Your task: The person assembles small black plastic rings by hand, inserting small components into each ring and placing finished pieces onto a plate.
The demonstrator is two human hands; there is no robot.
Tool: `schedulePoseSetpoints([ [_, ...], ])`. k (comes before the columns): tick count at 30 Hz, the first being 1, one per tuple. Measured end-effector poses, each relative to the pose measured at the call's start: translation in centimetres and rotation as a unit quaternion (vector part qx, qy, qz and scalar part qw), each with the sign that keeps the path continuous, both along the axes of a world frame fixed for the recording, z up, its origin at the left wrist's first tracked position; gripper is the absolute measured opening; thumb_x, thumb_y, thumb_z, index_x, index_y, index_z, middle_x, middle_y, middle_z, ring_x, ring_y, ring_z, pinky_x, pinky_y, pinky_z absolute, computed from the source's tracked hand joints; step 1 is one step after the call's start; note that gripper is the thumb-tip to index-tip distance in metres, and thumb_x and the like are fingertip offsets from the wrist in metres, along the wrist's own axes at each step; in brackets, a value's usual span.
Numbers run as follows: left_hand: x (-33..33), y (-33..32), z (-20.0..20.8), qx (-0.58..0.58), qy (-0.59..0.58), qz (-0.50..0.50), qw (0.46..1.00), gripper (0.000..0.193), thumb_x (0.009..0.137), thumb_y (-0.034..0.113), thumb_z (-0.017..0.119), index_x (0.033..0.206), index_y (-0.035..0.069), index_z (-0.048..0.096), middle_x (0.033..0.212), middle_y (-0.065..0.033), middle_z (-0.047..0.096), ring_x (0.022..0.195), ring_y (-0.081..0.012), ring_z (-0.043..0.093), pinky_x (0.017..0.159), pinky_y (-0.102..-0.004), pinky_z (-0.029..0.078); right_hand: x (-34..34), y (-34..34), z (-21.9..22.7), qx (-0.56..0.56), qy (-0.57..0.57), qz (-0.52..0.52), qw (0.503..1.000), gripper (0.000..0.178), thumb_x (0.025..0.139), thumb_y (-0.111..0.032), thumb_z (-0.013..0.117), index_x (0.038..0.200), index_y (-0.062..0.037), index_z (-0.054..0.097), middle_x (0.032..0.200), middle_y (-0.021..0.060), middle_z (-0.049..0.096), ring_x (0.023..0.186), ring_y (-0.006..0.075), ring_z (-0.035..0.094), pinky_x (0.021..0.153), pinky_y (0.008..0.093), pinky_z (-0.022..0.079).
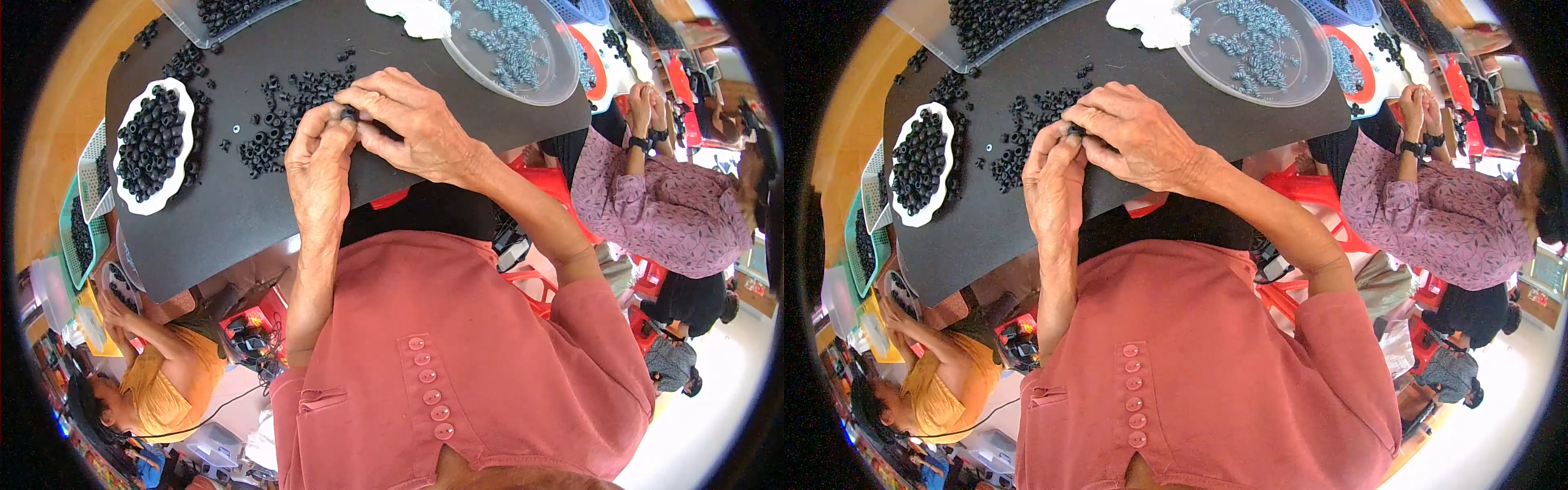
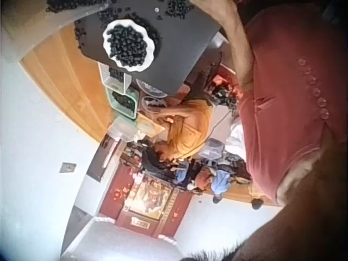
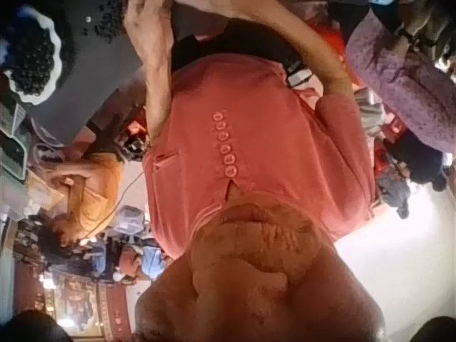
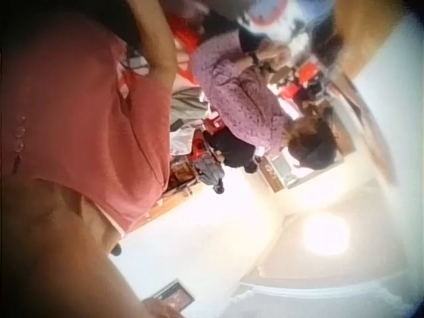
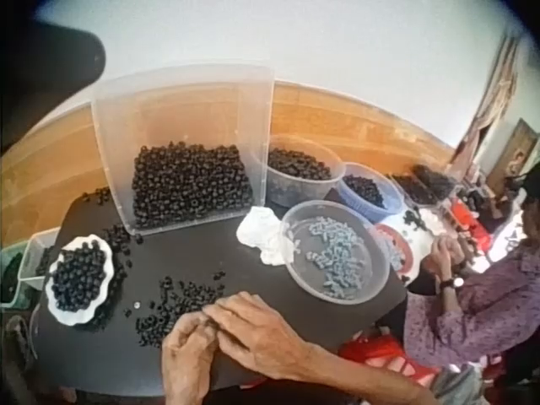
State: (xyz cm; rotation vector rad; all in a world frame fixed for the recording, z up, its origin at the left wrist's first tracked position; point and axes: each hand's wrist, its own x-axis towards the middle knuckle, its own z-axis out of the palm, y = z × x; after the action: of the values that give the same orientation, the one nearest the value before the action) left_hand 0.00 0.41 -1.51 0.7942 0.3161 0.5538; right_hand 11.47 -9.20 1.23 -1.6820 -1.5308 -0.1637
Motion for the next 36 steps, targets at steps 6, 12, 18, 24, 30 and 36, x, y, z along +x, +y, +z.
schedulePoseSetpoints([
  [6,-0.1,-0.5,0.3,0.125,0.047,0.015,0.991,0.022,0.09,-0.001,0.05,0.11,-0.003,0.057,0.101,-0.0051,0.059,0.092,-0.0117,0.057,0.086,-0.0283,0.048,0.0,-0.7,1.5,-0.041,0.013,-0.011,0.999,0.032,0.072,-0.001,0.067,0.104,-0.0034,0.063,0.094,0.009,0.061,0.086,0.0233,0.059,0.07,0.0322,0.05],
  [12,0.1,-0.5,-0.3,0.155,0.053,0.033,0.986,0.023,0.09,-0.001,0.051,0.112,-0.002,0.057,0.099,-0.0025,0.057,0.088,-0.0085,0.055,0.082,-0.023,0.046,-0.7,-0.3,1.4,0.017,0.172,-0.028,0.985,0.018,0.076,-0.004,0.065,0.094,-0.0033,0.066,0.086,0.0093,0.063,0.074,0.0227,0.062,0.065,0.0303,0.051],
  [18,0.0,-0.9,0.4,0.145,0.068,0.04,0.986,0.019,0.087,0.001,0.058,0.106,0.001,0.06,0.087,0.003,0.053,0.08,-0.0037,0.049,0.073,-0.0185,0.042,-0.4,-0.4,1.3,0.006,0.156,-0.018,0.988,0.019,0.076,-0.003,0.065,0.094,-0.0038,0.066,0.086,0.0091,0.063,0.072,0.0213,0.063,0.062,0.0286,0.051],
  [24,0.1,-0.9,0.2,0.153,0.055,0.04,0.986,0.018,0.087,-0.001,0.055,0.104,0.001,0.059,0.087,0.0035,0.053,0.08,-0.0035,0.05,0.072,-0.0178,0.043,-0.9,-0.4,0.9,0.016,0.153,-0.04,0.987,0.018,0.077,-0.005,0.066,0.095,-0.004,0.067,0.085,0.0093,0.063,0.072,0.0212,0.063,0.062,0.0285,0.051],
  [30,0.2,-1.0,0.5,0.163,0.071,0.039,0.983,0.018,0.087,-0.002,0.054,0.104,0.0,0.058,0.085,0.003,0.053,0.08,-0.0042,0.052,0.075,-0.0189,0.045,-0.5,-0.6,0.8,0.027,0.189,-0.024,0.981,0.018,0.076,-0.003,0.065,0.094,-0.004,0.068,0.083,0.0077,0.064,0.071,0.0154,0.063,0.062,0.0259,0.05],
  [36,0.4,-0.8,0.2,0.163,0.061,0.031,0.984,0.018,0.087,-0.005,0.051,0.104,-0.001,0.058,0.083,0.0001,0.055,0.08,-0.009,0.058,0.075,-0.0218,0.047,-0.2,-0.6,0.3,0.013,0.409,-0.021,0.912,0.011,0.08,-0.003,0.062,0.09,0.0,0.066,0.073,0.0041,0.065,0.066,0.0075,0.062,0.06,0.0215,0.05],
])
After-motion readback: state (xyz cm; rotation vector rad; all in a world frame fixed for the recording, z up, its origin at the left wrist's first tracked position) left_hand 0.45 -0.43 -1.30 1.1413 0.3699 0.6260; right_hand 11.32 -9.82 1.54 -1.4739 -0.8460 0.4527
